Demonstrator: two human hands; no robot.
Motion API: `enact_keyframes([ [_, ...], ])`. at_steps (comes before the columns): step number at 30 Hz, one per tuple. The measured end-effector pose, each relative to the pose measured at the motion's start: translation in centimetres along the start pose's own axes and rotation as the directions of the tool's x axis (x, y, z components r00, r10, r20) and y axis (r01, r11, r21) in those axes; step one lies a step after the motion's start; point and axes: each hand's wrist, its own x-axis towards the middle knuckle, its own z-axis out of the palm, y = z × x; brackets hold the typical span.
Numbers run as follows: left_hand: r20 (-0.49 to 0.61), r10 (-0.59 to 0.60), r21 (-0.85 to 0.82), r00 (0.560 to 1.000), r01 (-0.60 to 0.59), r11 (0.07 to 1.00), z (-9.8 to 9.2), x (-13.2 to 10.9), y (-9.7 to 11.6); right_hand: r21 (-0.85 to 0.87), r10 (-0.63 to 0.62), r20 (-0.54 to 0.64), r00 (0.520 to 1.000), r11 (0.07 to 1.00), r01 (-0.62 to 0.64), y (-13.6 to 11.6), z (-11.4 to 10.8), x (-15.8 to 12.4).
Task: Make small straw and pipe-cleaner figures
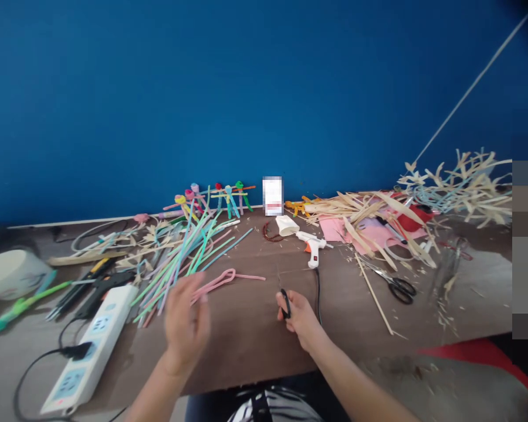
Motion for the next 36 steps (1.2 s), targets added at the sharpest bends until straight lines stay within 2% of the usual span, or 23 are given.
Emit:
enact_keyframes([
  [2, 0.238, 0.012, -0.06, 0.971, 0.002, 0.998, 1.9, 0.1, 1.9, -0.021, -0.036, 0.014, 0.999, 0.999, 0.036, 0.1, 0.3, -0.1],
  [3, 0.297, -0.005, -0.085, 0.955, 0.031, 0.996, 3.0, 0.3, 2.4, -0.026, -0.049, 0.02, 0.999, 0.998, 0.049, 0.1, 0.4, -0.2],
  [6, 0.364, -0.03, -0.037, 0.931, 0.046, 0.998, 5.7, 0.9, 2.4, -0.034, -0.06, 0.025, 0.998, 0.998, 0.061, 0.2, 0.4, -0.5],
  [9, 0.432, -0.023, -0.025, 0.902, 0.037, 0.999, 6.8, 1.3, 1.5, -0.033, -0.054, 0.025, 0.998, 0.998, 0.054, 0.1, 0.1, -0.8],
  [13, 0.456, 0.041, -0.005, 0.889, -0.044, 0.999, 7.1, 1.5, 1.3, -0.027, -0.053, 0.026, 0.998, 0.998, 0.054, -0.1, -0.3, -0.8],
  [16, 0.48, 0.088, 0.099, 0.873, -0.154, 0.983, 7.0, 1.5, 1.6, -0.011, -0.024, 0.051, 0.998, 1.0, 0.025, -0.2, -0.2, -0.7],
  [20, 0.586, 0.113, 0.331, 0.802, -0.364, 0.871, 6.9, 1.4, 1.5, -0.009, 0.031, 0.107, 0.994, 0.999, -0.031, -0.1, 0.0, -0.5],
  [22, 0.621, 0.108, 0.387, 0.776, -0.423, 0.819, 6.9, 1.3, 1.3, -0.017, 0.034, 0.126, 0.991, 0.999, -0.032, 0.1, 0.1, -0.4],
  [25, 0.631, 0.106, 0.405, 0.769, -0.442, 0.8, 6.9, 1.3, 1.3, -0.03, 0.021, 0.126, 0.992, 0.999, -0.018, 0.2, 0.2, -0.4],
  [36, 0.667, 0.073, 0.362, 0.742, -0.409, 0.838, 6.5, 1.8, 1.3, -0.138, 0.005, 0.19, 0.982, 0.99, 0.021, -0.8, -0.4, -0.2],
])
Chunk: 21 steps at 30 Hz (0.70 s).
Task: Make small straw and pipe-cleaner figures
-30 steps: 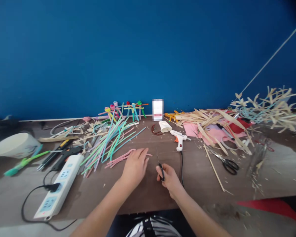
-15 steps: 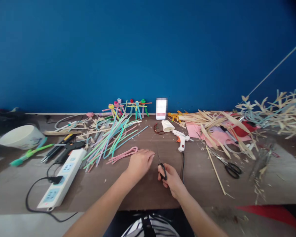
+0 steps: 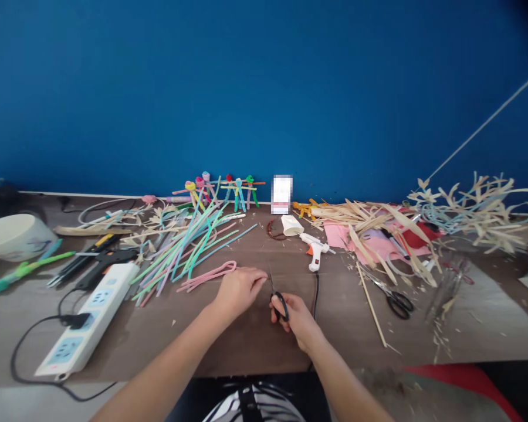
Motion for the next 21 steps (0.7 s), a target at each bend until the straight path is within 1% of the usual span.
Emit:
enact_keyframes([
  [3, 0.006, 0.007, -0.019, 1.0, -0.007, 1.0, 0.0, 0.0, -0.1, -0.024, -0.028, -0.004, 1.0, 0.999, 0.028, -0.1, -0.1, -0.1],
  [6, -0.011, 0.022, -0.023, 1.0, -0.022, 0.999, 0.0, 0.0, -0.2, -0.041, -0.06, -0.048, 0.997, 0.997, 0.058, 0.1, 0.0, 0.0],
  [10, -0.016, 0.035, -0.013, 0.999, -0.035, 0.999, 0.1, 0.0, -0.1, -0.032, -0.066, -0.064, 0.996, 0.997, 0.064, 0.4, 0.3, 0.1],
  [16, -0.003, 0.003, 0.014, 1.0, -0.003, 1.0, 0.4, 0.1, -0.3, 0.019, 0.001, -0.079, 0.997, 1.0, 0.0, 0.2, 0.7, 0.2],
  [21, 0.003, -0.042, 0.014, 0.999, 0.042, 0.999, 1.1, 0.1, -0.5, 0.067, 0.071, -0.104, 0.992, 0.996, -0.064, 0.2, 0.9, 0.4],
])
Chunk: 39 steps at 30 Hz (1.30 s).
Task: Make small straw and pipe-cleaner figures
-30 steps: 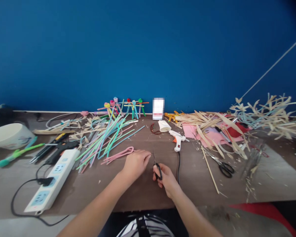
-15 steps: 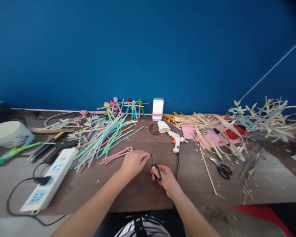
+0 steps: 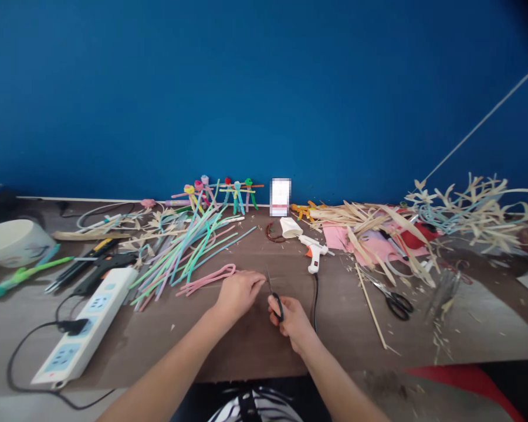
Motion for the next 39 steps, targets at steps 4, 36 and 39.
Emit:
enact_keyframes([
  [4, 0.008, -0.034, -0.025, 0.999, 0.034, 0.999, 0.6, -0.1, -0.1, 0.024, 0.024, -0.066, 0.998, 0.999, -0.023, 0.2, -0.3, 0.6],
  [36, 0.426, -0.287, -0.904, 0.858, 0.411, -0.115, -1.1, 0.1, 2.3, -0.956, -0.259, -0.251, 0.933, 0.217, -0.197, -8.0, -18.3, 1.3],
  [39, 0.416, -0.299, -0.908, 0.859, 0.376, -0.183, -0.9, 0.3, 2.3, -0.878, -0.407, -0.21, 0.889, 0.479, 0.012, -8.0, -14.3, 0.5],
])
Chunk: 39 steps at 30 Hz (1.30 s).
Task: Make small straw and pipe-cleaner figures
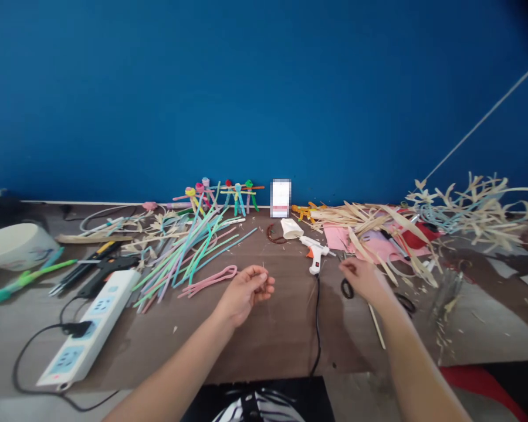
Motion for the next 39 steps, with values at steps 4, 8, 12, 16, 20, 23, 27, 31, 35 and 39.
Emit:
enact_keyframes([
  [4, -0.084, 0.096, -0.093, 0.992, -0.104, 0.99, 0.6, 0.3, -1.2, 0.562, -0.239, 0.346, 0.907, 0.827, 0.004, -6.1, 5.0, -3.9],
  [8, -0.116, 0.192, -0.011, 0.974, -0.195, 0.981, 0.5, 0.1, -2.5, 0.685, -0.294, 0.473, 0.831, 0.715, -0.137, -8.4, 8.4, -6.2],
  [12, -0.067, 0.379, 0.551, 0.923, -0.283, 0.785, -2.9, -0.6, -1.2, 0.63, -0.157, 0.397, 0.905, 0.764, -0.143, -5.5, 7.2, -5.7],
  [16, 0.075, 0.612, 0.974, 0.787, -0.189, 0.125, -7.5, -0.8, 1.6, 0.403, 0.033, 0.121, 0.992, 0.912, -0.079, 0.0, 4.2, -4.2],
  [20, 0.132, 0.481, 0.97, 0.867, -0.013, -0.242, -9.3, -0.3, 2.4, 0.068, 0.106, -0.028, 0.994, 0.992, -0.104, 3.5, 3.1, -3.3],
  [23, 0.178, 0.423, 0.928, 0.888, -0.009, -0.373, -9.5, 0.2, 1.8, -0.104, 0.17, -0.054, 0.984, 0.979, -0.175, 3.7, 3.1, -3.2],
  [27, 0.212, 0.487, 0.946, 0.848, -0.053, -0.319, -9.6, 0.5, 1.4, -0.195, 0.199, -0.048, 0.979, 0.959, -0.204, 2.8, 3.3, -3.3],
  [31, 0.037, 0.497, 0.976, 0.867, -0.139, 0.169, -7.9, -0.1, 2.1, -0.285, 0.129, -0.152, 0.98, 0.944, -0.168, 1.7, 3.0, -3.4],
  [35, 0.004, 0.307, 0.604, 0.952, -0.247, 0.758, -4.3, -0.7, 2.1, -0.165, -0.028, -0.18, 0.983, 0.986, -0.002, -1.1, 2.9, -3.2],
  [39, 0.057, 0.182, 0.207, 0.982, -0.19, 0.96, -1.9, 0.1, 0.7, 0.25, -0.261, -0.103, 0.96, 0.927, 0.279, -5.7, 4.7, -2.7],
])
